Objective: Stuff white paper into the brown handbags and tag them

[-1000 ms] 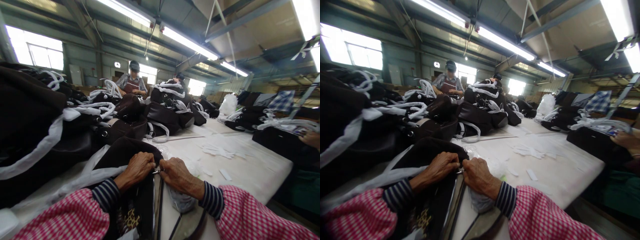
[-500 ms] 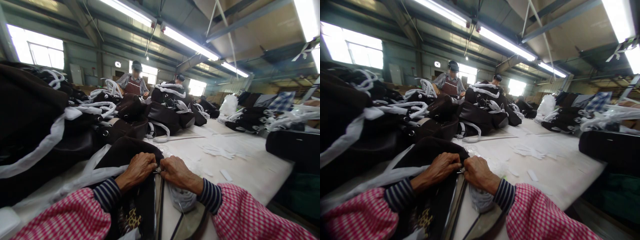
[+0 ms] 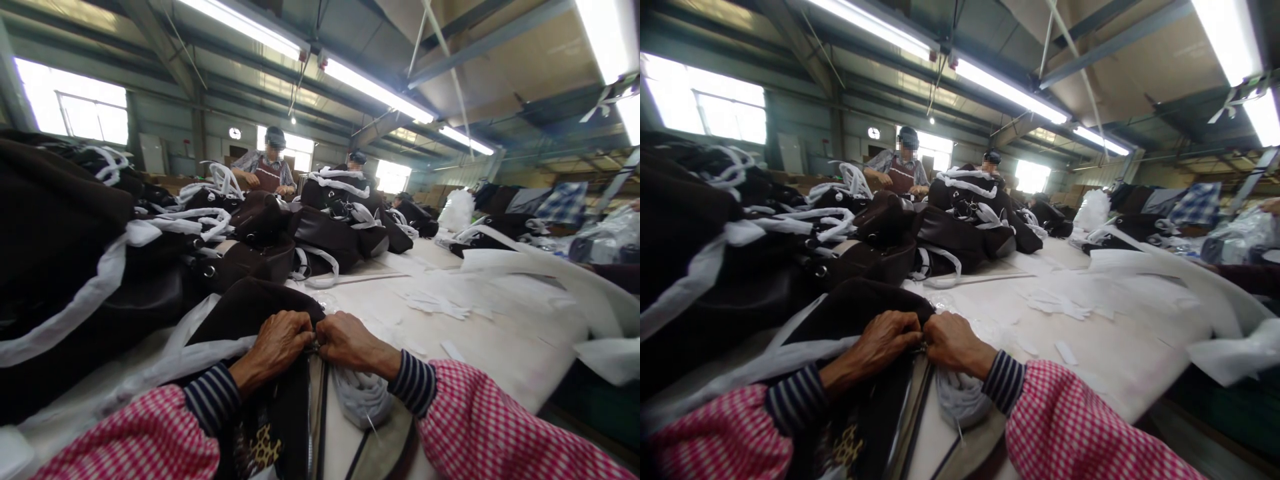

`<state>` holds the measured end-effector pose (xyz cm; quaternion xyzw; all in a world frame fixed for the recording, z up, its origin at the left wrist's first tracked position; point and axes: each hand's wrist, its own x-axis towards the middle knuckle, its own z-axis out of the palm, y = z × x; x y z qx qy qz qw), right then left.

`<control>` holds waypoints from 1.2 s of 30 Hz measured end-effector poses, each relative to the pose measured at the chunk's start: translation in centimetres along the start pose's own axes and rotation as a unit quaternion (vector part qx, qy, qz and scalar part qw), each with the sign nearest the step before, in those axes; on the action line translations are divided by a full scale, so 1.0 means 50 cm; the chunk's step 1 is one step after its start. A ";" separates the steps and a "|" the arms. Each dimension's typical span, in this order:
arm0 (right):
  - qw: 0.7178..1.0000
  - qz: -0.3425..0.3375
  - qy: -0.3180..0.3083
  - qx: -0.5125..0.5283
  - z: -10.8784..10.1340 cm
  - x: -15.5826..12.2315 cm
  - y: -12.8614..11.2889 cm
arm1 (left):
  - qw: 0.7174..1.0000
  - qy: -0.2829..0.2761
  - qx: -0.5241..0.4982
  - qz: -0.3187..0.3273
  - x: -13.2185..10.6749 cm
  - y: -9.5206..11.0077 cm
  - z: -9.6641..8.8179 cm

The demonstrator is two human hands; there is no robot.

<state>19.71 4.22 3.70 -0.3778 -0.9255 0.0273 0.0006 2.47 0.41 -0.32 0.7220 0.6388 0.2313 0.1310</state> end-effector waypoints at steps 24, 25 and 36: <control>0.980 -0.025 0.081 0.178 0.049 -0.008 0.017 | 0.997 -0.025 -0.072 0.033 -0.008 0.011 -0.029; 0.981 -0.036 0.085 0.171 0.052 -0.009 0.017 | 0.997 -0.022 -0.062 0.035 -0.008 0.010 -0.029; 0.972 -0.080 0.123 0.184 0.081 -0.014 0.025 | 0.993 -0.047 0.030 0.108 -0.010 -0.010 -0.039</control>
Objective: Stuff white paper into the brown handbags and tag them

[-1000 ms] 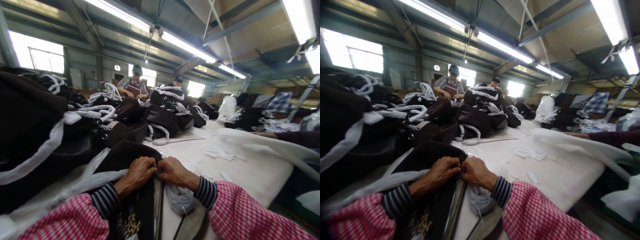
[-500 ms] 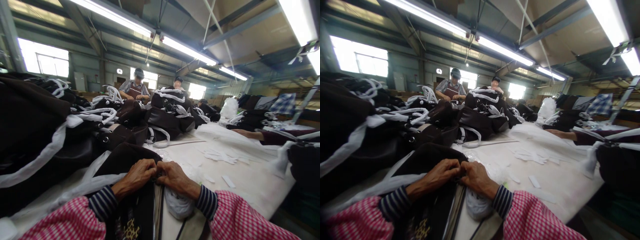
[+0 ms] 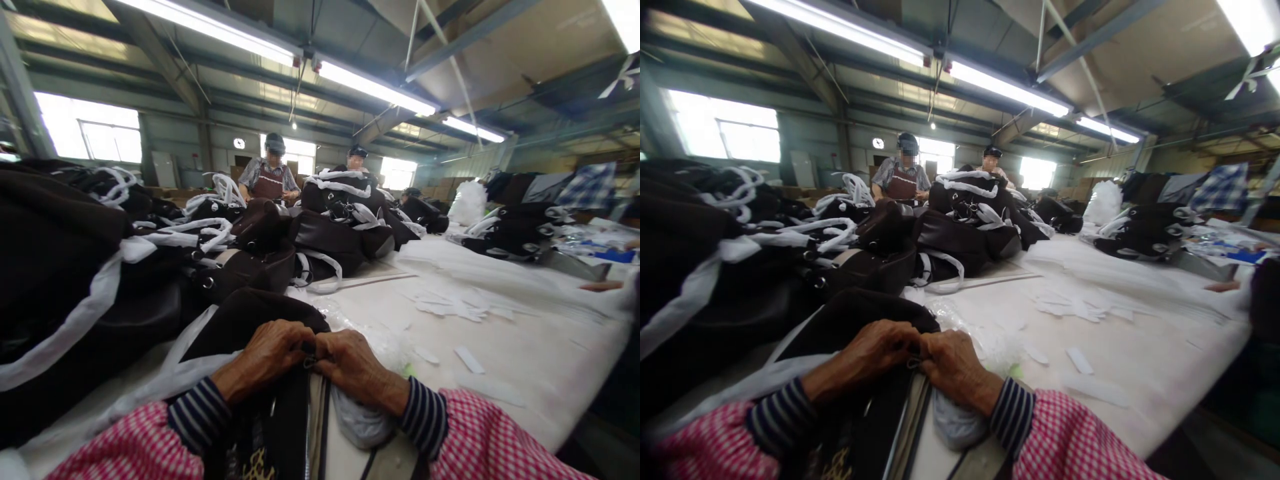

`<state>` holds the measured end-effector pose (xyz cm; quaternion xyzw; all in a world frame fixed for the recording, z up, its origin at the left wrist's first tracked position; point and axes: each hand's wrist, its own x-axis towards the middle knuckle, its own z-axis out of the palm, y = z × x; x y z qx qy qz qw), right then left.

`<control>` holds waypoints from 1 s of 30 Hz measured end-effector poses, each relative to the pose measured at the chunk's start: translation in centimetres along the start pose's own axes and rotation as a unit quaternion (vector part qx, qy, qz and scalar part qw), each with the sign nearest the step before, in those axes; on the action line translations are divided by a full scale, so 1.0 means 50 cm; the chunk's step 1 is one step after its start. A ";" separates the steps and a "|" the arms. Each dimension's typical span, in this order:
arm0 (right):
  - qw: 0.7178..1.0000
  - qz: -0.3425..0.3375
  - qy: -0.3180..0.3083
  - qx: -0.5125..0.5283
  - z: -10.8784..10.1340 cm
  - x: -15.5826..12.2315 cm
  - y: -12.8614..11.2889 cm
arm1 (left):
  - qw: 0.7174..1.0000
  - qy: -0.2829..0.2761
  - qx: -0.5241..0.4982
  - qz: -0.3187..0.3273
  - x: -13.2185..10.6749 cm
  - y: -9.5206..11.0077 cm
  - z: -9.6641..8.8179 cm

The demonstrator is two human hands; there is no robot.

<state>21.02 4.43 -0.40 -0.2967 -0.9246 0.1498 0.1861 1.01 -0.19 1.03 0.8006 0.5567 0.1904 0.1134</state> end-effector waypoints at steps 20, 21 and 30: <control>0.999 0.024 0.003 0.028 0.002 -0.005 0.007 | 0.986 -0.044 0.143 0.078 -0.001 -0.002 0.022; 0.999 0.027 0.005 0.027 0.002 -0.005 0.007 | 0.985 -0.044 0.145 0.081 -0.003 -0.005 0.024; 0.998 0.046 -0.022 -0.024 -0.018 -0.002 -0.009 | 0.979 -0.019 0.172 0.108 -0.004 -0.047 0.064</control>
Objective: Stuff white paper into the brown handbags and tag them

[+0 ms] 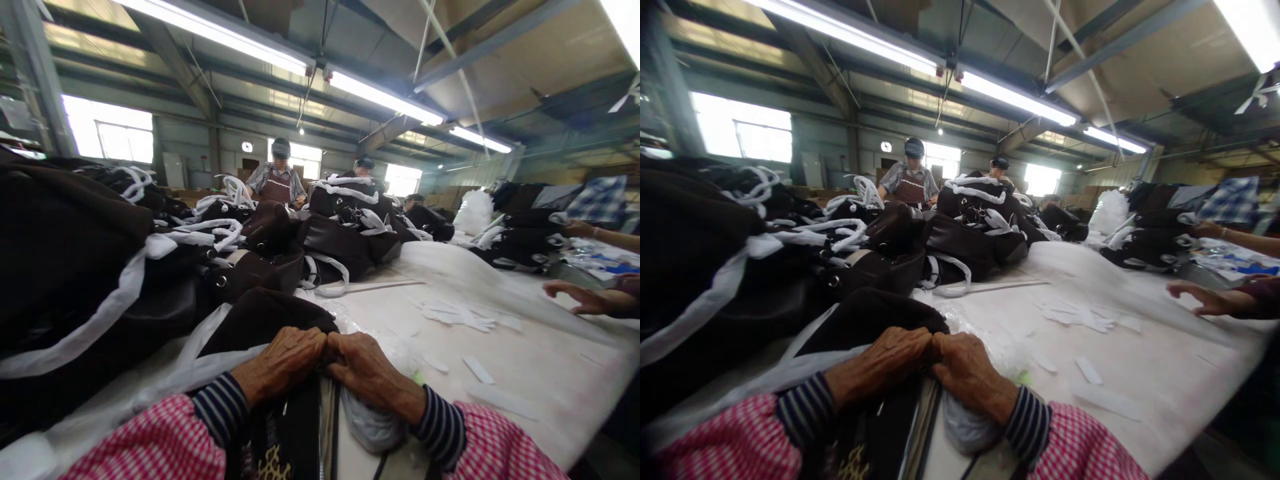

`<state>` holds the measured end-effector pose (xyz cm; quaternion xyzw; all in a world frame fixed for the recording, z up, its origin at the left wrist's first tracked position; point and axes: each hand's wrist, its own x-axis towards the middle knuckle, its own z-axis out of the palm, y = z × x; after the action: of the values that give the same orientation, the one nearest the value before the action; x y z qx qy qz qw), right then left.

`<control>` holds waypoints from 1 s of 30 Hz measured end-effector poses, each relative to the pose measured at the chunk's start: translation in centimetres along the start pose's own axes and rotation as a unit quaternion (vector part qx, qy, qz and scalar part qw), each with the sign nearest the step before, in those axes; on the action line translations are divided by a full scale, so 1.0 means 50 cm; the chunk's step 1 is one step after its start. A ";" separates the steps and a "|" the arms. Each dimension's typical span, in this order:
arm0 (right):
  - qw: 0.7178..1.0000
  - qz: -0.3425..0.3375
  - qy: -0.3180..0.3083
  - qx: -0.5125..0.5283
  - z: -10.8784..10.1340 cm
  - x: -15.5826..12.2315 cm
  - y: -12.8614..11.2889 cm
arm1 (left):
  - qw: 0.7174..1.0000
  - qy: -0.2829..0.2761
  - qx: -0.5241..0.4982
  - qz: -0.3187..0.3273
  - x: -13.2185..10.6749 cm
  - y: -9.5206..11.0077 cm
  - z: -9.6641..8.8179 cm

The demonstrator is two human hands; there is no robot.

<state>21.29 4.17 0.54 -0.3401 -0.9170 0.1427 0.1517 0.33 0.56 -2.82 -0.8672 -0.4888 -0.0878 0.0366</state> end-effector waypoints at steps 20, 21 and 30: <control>1.000 0.012 -0.006 -0.013 -0.015 -0.008 0.000 | 0.998 -0.011 0.025 -0.050 0.019 0.020 -0.047; 0.999 0.011 -0.008 -0.029 -0.014 -0.007 -0.001 | 0.998 -0.009 0.026 -0.049 0.018 0.021 -0.046; 0.994 0.009 -0.044 -0.103 -0.008 -0.001 -0.002 | 1.000 -0.013 0.015 -0.018 0.023 0.017 -0.063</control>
<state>21.40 4.12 0.93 -0.3553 -0.9296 0.0635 0.0743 1.25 0.62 0.48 -0.8587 -0.5061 -0.0696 0.0413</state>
